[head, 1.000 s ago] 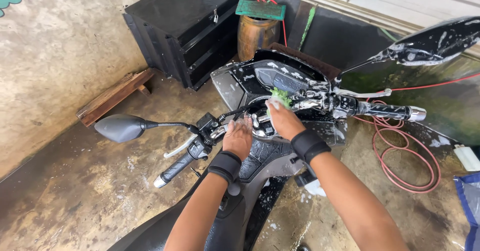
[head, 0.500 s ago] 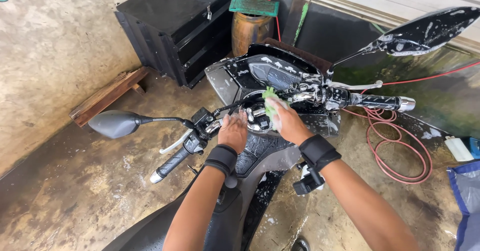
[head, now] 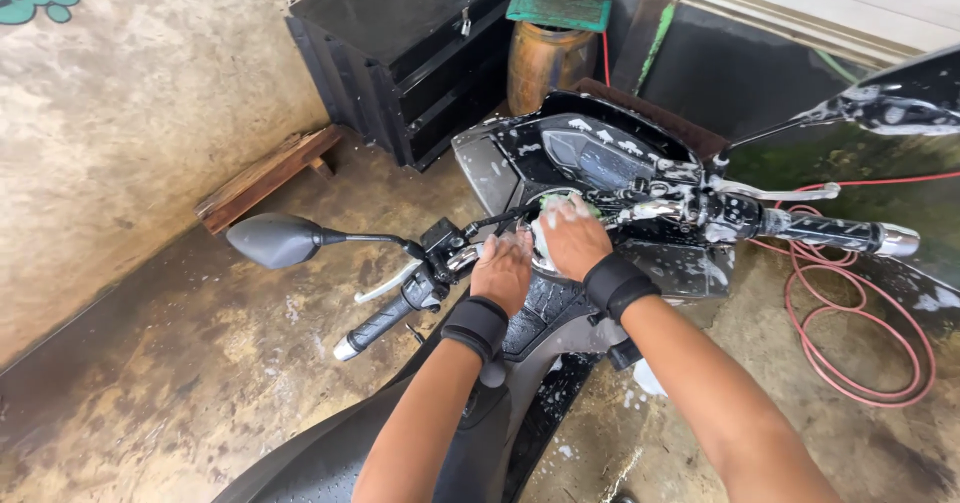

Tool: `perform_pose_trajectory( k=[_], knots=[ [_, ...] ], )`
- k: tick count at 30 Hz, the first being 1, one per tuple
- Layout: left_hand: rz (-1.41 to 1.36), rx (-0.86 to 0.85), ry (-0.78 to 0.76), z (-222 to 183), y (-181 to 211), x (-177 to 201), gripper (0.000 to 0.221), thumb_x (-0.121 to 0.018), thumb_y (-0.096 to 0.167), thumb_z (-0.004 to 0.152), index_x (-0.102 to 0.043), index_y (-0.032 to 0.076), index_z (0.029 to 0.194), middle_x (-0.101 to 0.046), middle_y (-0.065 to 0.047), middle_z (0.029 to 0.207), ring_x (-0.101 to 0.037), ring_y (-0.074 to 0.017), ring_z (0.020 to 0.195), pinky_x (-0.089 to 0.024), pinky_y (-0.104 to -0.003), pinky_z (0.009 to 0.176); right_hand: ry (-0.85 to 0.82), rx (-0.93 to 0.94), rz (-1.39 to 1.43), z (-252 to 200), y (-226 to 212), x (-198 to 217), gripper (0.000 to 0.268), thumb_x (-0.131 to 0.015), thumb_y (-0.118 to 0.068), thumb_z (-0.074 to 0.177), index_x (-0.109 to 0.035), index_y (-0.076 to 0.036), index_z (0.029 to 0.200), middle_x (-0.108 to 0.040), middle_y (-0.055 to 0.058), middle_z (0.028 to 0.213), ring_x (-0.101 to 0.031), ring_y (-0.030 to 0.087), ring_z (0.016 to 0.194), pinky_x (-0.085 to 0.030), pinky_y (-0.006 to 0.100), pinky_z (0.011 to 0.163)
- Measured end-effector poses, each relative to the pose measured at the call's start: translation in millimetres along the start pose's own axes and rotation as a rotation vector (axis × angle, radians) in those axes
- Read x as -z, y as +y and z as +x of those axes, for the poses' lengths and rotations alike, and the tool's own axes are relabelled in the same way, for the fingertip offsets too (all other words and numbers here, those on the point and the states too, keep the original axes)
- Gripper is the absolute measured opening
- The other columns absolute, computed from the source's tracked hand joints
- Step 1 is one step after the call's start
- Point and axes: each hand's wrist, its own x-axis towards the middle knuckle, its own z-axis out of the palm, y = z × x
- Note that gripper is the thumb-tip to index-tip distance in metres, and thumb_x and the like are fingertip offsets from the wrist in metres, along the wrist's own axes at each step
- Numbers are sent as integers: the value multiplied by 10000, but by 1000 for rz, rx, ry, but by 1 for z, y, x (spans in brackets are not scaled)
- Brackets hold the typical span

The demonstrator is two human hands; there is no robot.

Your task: The person scrubs a black scooter with a soapy green sponge, cleaning the front fairing, handlebars, mirrors, dashboard, seat, and rear body panels. They repeatedly dip the sponge into a white container to reload soap while working around the vehicle.

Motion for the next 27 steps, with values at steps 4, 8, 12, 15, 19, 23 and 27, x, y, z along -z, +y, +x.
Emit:
perform_pose_trajectory(
  k=[4,8,12,15,19,23,27],
  knots=[
    [49,-18,-17,1,-1,5,626,-378,228,993,-337,-26,1563,-451,-131,1576,-404,-274,1436,-205,-470,1212,-182,43,59,10,12,2,323,-498,-163,960,-665,-37,1206,-665,154,1297,-620,291,1238,-372,450,1156],
    [31,4,-85,4,-1,9,617,-359,223,993,-319,-20,1559,-445,-136,1565,-379,-270,1454,-188,-467,1216,-139,58,201,2,16,-13,331,-483,-127,960,-656,-33,1227,-665,171,1305,-617,299,1262,-343,443,1184],
    [-4,17,-75,6,0,3,636,-383,217,950,-316,-6,1541,-422,-119,1580,-364,-265,1455,-182,-468,1210,73,40,241,-18,4,-26,428,-486,-76,949,-582,-7,1360,-660,196,1318,-604,324,1293,-272,475,1249],
    [-18,20,-30,5,-1,-6,606,-390,228,986,-329,3,1545,-427,-115,1589,-379,-264,1462,-190,-465,1229,221,28,238,-42,-15,-19,580,-497,-27,889,-474,17,1466,-646,239,1369,-604,341,1283,-247,491,1246],
    [39,5,-106,2,-1,16,640,-396,215,992,-311,-19,1582,-428,-133,1584,-390,-269,1454,-203,-449,1220,111,-33,268,-70,-24,-24,678,-504,-26,883,-386,-28,1551,-625,278,1359,-592,369,1276,-262,487,1249],
    [40,10,-68,5,-1,6,641,-397,219,968,-316,-14,1560,-430,-131,1583,-410,-273,1429,-215,-453,1202,1,-97,338,-91,-28,-35,711,-515,-35,901,-349,-87,1591,-596,288,1345,-555,430,1304,-353,474,1176],
    [58,3,-36,4,-2,1,640,-397,227,964,-318,-19,1550,-453,-128,1566,-415,-265,1431,-213,-464,1200,87,-85,443,-109,-43,-46,724,-532,-17,875,-356,-92,1573,-583,276,1388,-543,450,1309,-420,475,1100]
  ],
)
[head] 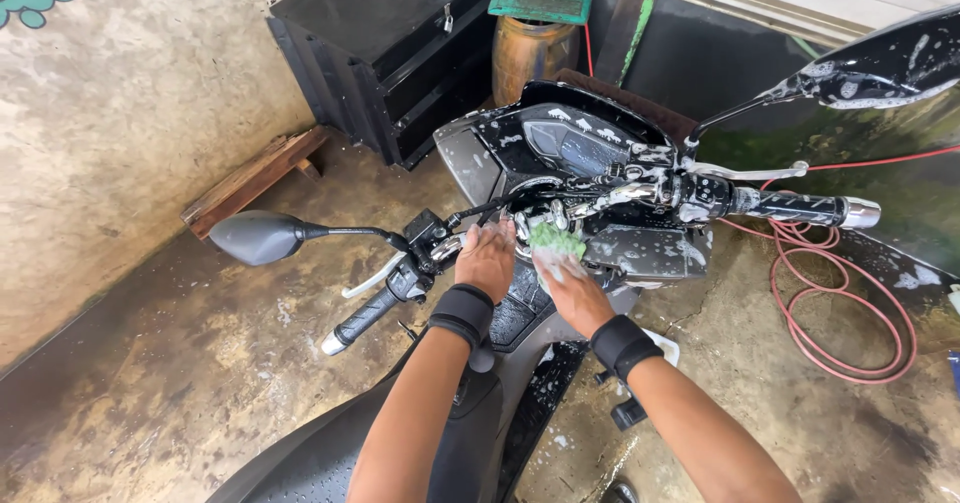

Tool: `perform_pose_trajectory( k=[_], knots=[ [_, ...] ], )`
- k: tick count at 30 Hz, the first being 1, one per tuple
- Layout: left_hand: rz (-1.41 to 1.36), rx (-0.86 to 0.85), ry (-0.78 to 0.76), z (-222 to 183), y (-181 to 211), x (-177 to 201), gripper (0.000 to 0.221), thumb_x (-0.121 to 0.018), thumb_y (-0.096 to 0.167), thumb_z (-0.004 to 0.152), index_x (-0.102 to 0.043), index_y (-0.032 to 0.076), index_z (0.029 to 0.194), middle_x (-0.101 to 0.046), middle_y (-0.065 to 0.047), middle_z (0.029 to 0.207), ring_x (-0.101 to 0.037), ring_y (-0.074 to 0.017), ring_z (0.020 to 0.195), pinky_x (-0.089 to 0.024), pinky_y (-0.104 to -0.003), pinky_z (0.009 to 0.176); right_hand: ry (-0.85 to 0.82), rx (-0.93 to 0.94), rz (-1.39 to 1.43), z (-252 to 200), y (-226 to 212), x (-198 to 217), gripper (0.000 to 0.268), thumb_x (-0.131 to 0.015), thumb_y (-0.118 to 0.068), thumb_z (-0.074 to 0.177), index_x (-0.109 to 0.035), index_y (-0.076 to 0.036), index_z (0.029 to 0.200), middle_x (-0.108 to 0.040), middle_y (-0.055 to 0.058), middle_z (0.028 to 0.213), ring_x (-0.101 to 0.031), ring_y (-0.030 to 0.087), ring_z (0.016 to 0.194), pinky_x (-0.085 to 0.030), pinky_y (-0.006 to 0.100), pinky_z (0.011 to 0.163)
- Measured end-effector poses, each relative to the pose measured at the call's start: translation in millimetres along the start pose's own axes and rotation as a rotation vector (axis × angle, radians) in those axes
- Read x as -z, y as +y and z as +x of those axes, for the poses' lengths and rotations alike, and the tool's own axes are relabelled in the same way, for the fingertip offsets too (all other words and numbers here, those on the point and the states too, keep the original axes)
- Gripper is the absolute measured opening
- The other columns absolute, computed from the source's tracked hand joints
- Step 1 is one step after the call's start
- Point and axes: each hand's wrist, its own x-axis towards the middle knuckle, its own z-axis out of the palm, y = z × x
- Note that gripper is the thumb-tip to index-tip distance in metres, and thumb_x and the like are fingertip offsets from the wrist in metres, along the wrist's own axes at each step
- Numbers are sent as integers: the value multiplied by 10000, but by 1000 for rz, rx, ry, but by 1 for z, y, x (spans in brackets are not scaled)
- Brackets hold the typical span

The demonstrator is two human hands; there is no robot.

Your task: The person scrubs a black scooter with a soapy green sponge, cleaning the front fairing, handlebars, mirrors, dashboard, seat, and rear body panels. They repeatedly dip the sponge into a white container to reload soap while working around the vehicle.

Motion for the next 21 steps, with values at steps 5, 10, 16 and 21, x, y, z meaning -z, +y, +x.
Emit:
perform_pose_trajectory(
  k=[5,10,16,21],
  knots=[
    [-48,13,-76,0,0,16,646,-387,226,986,-300,-15,1579,-483,-129,1538,-410,-274,1435,-200,-466,1217,-74,34,-81,9,-2,-6,688,-539,-33,892,-403,-159,1554,-587,176,1408,-543,411,1322,-427,470,1145],
    [-5,-4,-125,2,-2,19,659,-383,221,977,-278,-14,1584,-485,-134,1519,-408,-281,1421,-194,-471,1205,-256,56,-81,19,6,6,621,-534,-70,934,-438,-223,1528,-528,151,1478,-487,417,1348,-433,453,1067],
    [-6,-30,72,-2,-2,0,605,-392,240,967,-344,-4,1518,-458,-137,1563,-424,-283,1410,-228,-474,1185,6,82,-132,-1,19,18,640,-541,10,869,-479,-132,1490,-507,109,1509,-549,341,1365,-463,448,1148],
    [-7,14,-17,-3,-1,14,623,-393,204,984,-331,-7,1566,-465,-126,1556,-448,-284,1385,-243,-473,1197,-232,-518,92,19,-17,73,549,-503,-35,986,-399,-66,1524,-389,178,1588,-727,335,1013,-621,402,858]
  ],
)
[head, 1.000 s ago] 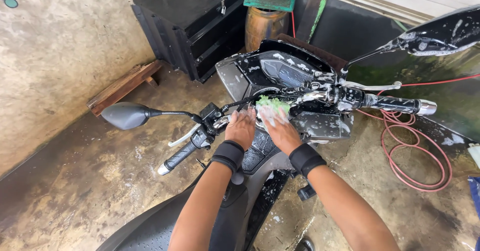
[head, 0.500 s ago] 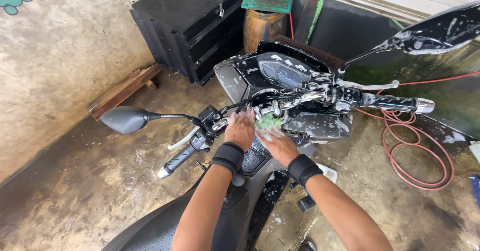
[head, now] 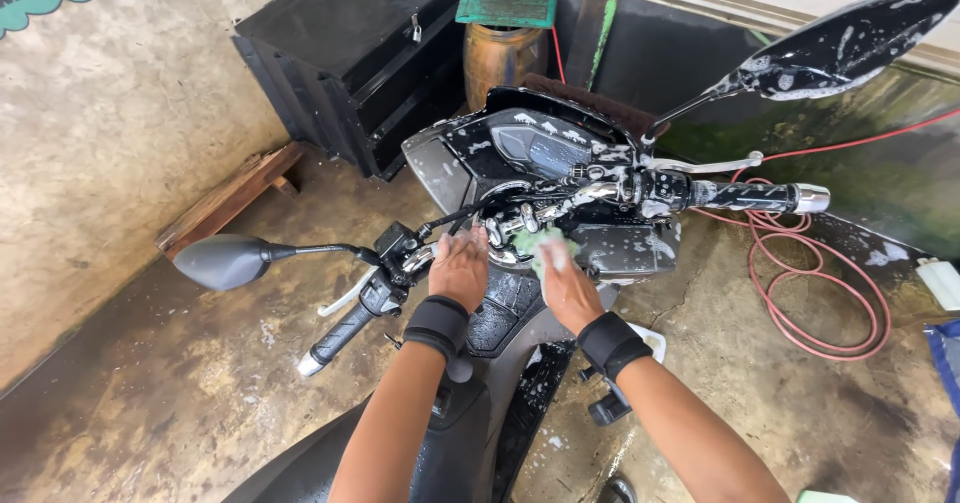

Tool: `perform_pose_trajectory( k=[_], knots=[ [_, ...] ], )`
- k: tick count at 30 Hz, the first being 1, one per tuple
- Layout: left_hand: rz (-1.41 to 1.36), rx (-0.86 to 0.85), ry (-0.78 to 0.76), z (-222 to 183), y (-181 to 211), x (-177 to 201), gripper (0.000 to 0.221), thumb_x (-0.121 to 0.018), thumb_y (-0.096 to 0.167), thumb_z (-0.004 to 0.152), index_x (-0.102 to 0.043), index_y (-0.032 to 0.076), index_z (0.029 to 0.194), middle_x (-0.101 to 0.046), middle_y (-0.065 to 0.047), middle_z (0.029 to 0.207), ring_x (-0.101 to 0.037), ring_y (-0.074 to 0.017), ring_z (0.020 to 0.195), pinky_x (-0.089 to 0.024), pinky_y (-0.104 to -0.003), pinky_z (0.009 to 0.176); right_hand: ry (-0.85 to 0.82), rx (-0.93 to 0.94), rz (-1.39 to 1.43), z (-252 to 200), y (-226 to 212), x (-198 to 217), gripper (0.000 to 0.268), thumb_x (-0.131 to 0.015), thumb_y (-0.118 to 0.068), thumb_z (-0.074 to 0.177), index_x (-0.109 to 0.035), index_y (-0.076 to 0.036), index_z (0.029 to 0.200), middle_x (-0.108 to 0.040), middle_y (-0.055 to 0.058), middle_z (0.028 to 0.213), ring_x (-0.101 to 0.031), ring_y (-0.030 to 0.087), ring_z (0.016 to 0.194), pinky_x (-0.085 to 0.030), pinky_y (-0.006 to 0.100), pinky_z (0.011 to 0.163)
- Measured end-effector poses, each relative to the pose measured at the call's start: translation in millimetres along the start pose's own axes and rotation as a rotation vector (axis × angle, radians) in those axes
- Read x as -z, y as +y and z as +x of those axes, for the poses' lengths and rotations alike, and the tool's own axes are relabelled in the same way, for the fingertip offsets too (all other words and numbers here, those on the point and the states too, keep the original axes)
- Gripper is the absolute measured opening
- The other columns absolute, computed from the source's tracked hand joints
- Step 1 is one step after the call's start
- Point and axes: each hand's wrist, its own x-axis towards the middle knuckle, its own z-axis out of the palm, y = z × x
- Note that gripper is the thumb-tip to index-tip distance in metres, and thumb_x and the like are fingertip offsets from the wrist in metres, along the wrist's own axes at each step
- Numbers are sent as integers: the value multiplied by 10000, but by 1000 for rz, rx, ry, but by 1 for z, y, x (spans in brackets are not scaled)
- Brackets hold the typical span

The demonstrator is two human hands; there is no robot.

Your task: The person scrubs a black scooter with a soapy green sponge, cleaning the front fairing, handlebars, mirrors, dashboard, seat, and rear body panels. They repeatedly dip the sponge into a white container to reload soap while working around the vehicle.

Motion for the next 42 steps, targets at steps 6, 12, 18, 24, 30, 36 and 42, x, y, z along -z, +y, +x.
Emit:
perform_pose_trajectory(
  k=[6,12,18,24,30,36,42],
  knots=[
    [13,-18,32,-1,-1,-3,625,-398,214,980,-335,-21,1556,-455,-136,1562,-432,-280,1409,-241,-473,1199,289,71,-16,25,39,-41,732,-571,24,841,-344,44,1537,-358,254,1579,-533,492,1281,-570,470,925],
    [34,-19,28,-1,2,-5,631,-391,208,963,-317,-17,1547,-401,-137,1603,-405,-271,1431,-231,-468,1198,348,42,-55,49,49,-38,586,-651,-40,779,-547,40,1350,-491,275,1451,-397,473,1408,-474,518,1077],
    [19,-10,5,-2,2,2,647,-378,202,970,-299,-28,1570,-406,-138,1595,-402,-273,1438,-231,-453,1197,189,-175,-10,82,63,-37,329,-559,-58,931,-656,27,1234,-588,262,1432,-541,379,1381,-403,461,1236],
    [15,-14,-14,-1,1,3,623,-373,202,977,-306,-22,1554,-459,-144,1552,-417,-284,1436,-234,-464,1201,317,5,-293,61,67,-48,503,-507,-120,927,-524,26,1407,-500,293,1475,-431,402,1433,-329,464,1199],
    [16,-15,12,-2,-1,6,638,-396,208,982,-332,-37,1567,-517,-156,1493,-462,-296,1402,-252,-466,1189,248,137,-406,15,62,-44,582,-432,-138,966,-426,-54,1541,-432,244,1562,-417,389,1436,-348,465,1164],
    [34,-6,146,-3,1,-2,616,-425,221,954,-393,-14,1523,-532,-123,1493,-498,-269,1353,-273,-446,1177,253,323,-586,-14,83,-13,665,-487,-73,922,-409,-122,1581,-420,143,1580,-422,338,1448,-295,516,1202],
    [49,-9,137,-4,1,-1,609,-413,220,981,-389,-16,1542,-538,-128,1496,-490,-268,1337,-276,-444,1180,173,262,-586,-29,101,19,748,-591,-86,814,-433,-176,1540,-423,96,1590,-374,345,1471,-203,554,1215]
  ],
)
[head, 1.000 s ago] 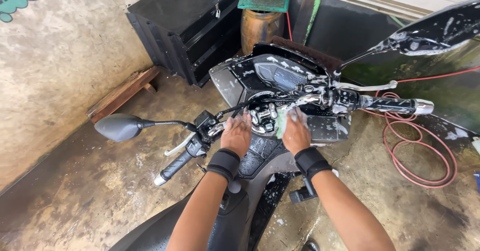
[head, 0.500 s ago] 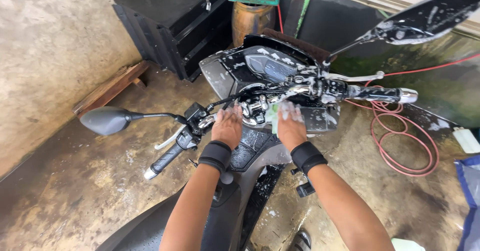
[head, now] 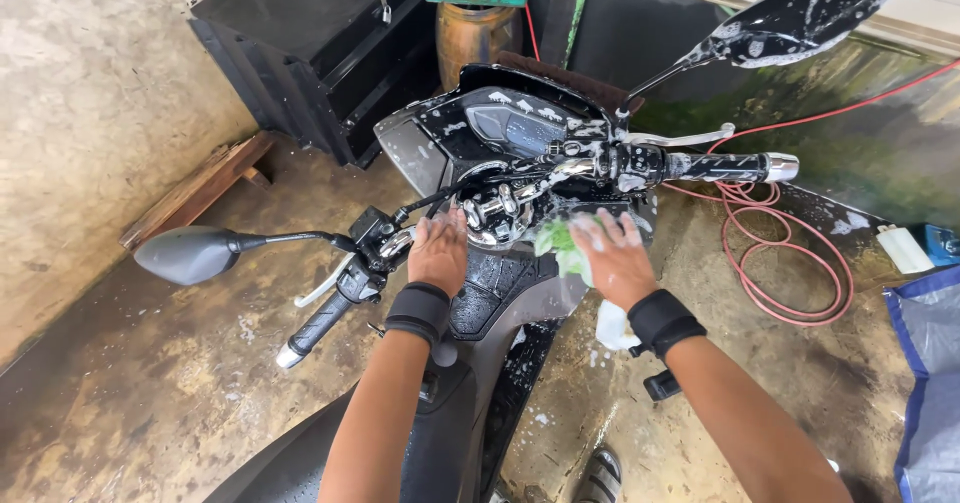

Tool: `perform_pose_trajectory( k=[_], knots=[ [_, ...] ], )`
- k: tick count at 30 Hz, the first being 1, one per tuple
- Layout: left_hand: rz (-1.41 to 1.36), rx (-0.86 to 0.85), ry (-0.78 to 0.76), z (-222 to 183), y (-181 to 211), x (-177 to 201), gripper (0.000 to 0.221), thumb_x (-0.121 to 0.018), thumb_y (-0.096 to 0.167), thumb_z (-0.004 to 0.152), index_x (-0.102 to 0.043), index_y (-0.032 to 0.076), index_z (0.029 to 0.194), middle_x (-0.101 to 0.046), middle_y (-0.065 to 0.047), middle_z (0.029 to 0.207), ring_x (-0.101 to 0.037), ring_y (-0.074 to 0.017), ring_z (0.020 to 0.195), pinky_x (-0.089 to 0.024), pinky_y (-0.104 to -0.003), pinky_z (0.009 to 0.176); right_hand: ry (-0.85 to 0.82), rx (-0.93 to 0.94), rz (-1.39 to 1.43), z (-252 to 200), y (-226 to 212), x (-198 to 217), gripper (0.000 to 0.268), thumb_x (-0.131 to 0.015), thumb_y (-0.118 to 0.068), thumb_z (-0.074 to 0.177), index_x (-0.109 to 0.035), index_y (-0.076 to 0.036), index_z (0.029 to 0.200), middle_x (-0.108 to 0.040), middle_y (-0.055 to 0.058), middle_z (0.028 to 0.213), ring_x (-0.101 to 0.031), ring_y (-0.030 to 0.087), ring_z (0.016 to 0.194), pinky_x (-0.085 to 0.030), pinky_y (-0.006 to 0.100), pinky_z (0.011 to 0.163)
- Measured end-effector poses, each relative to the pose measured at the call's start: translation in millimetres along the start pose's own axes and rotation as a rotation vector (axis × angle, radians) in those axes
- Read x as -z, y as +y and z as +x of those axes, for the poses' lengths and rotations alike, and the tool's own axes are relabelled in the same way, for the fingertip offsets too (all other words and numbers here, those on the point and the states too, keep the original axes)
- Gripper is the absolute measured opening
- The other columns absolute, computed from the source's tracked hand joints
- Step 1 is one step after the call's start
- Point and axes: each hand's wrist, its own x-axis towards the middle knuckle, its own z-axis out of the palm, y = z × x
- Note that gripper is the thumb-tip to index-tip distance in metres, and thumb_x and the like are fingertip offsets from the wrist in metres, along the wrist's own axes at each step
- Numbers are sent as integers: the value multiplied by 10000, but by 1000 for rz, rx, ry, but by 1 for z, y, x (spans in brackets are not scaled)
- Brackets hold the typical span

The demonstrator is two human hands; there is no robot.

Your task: The person scrubs a black scooter with a soapy green sponge, cleaning the front fairing, handlebars, mirrors, dashboard, seat, and rear body panels. They repeatedly dip the sponge into a white container to reload soap while working around the vehicle.

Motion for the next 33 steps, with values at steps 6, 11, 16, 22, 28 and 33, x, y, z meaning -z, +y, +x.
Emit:
perform_pose_trajectory(
  k=[6,11,16,22,28,33],
  knots=[
    [54,-15,-154,3,1,22,634,-375,198,988,-305,-40,1571,-553,-128,1463,-483,-252,1355,-237,-432,1179,3,-277,190,4,-5,11,650,-636,-212,865,-473,-109,1485,-464,111,1526,-354,352,1493,-203,516,1247],
    [32,13,-244,-1,6,29,645,-351,189,1016,-267,-39,1614,-540,-134,1479,-470,-267,1362,-205,-449,1211,40,-263,158,32,-41,-28,601,-619,-171,853,-528,-91,1441,-498,141,1485,-374,362,1455,-239,488,1217],
    [54,0,5,-16,6,16,575,-350,242,950,-354,-9,1468,-482,-137,1534,-408,-264,1423,-190,-467,1199,177,-116,325,36,-68,-39,390,-572,-96,932,-613,-75,1319,-567,131,1391,-461,360,1406,-357,479,1167],
    [-119,0,130,-55,-18,79,553,-458,200,961,-468,-10,1472,-513,-156,1501,-415,-322,1453,-284,-481,1214,304,14,567,66,-95,-2,420,-628,-33,819,-608,21,1235,-578,187,1293,-513,399,1253,-423,486,1070],
    [-164,327,204,-86,-55,114,557,-596,139,905,-539,18,1446,-559,-135,1445,-475,-316,1352,-382,-469,1129,352,206,839,134,-139,23,495,-644,-67,860,-543,70,1325,-509,248,1407,-476,433,1310,-390,467,1122],
    [-556,670,113,-103,-71,67,587,-749,226,840,-590,12,1363,-660,-191,1282,-645,-374,1138,-532,-456,956,443,447,848,168,-189,49,612,-596,-29,930,-430,57,1512,-424,304,1562,-413,435,1455,-301,470,1226]
  ],
)
